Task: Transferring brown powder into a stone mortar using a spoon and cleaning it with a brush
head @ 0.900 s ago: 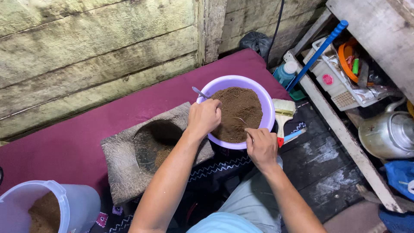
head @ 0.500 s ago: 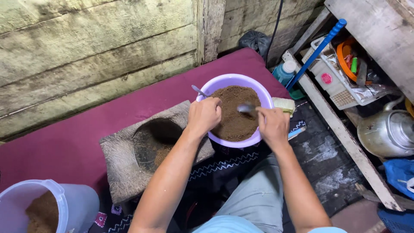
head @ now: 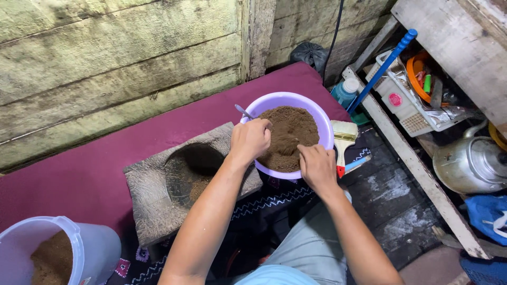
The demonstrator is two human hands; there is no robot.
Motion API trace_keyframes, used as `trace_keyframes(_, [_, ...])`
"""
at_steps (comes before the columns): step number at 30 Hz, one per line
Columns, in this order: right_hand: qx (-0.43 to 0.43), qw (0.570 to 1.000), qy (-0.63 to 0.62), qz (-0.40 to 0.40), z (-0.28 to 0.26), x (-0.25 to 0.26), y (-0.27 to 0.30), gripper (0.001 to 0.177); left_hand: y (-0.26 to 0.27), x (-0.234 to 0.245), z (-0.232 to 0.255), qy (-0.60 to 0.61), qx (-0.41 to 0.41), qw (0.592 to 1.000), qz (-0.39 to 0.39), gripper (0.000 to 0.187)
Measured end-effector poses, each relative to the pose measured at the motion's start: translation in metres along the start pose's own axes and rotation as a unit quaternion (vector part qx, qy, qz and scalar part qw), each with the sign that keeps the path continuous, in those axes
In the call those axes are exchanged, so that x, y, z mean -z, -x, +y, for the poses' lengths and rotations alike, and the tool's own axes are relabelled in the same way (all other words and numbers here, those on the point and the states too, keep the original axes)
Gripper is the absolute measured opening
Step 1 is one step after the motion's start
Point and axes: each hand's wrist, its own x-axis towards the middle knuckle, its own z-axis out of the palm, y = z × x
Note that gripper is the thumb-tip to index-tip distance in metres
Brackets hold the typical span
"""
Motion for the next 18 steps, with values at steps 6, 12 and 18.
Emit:
trace_keyframes(6, [-0.008, 0.994, -0.106, 0.015, -0.025, 0.046, 0.016, 0.025, 0.005, 0.003, 0.001, -0.002, -0.009, 1.0, -0.001, 0.03])
trace_keyframes(12, [0.006, 0.996, -0.093, 0.013, 0.0, 0.024, 0.025, 0.024, 0.003, 0.001, 0.0, 0.016, -0.003, 1.0, 0.005, 0.029])
trace_keyframes(18, [-0.003, 0.997, 0.028, 0.069, 0.025, 0.032, 0.011, 0.03, 0.003, 0.001, -0.001, 0.02, 0.001, 1.0, 0.006, 0.028])
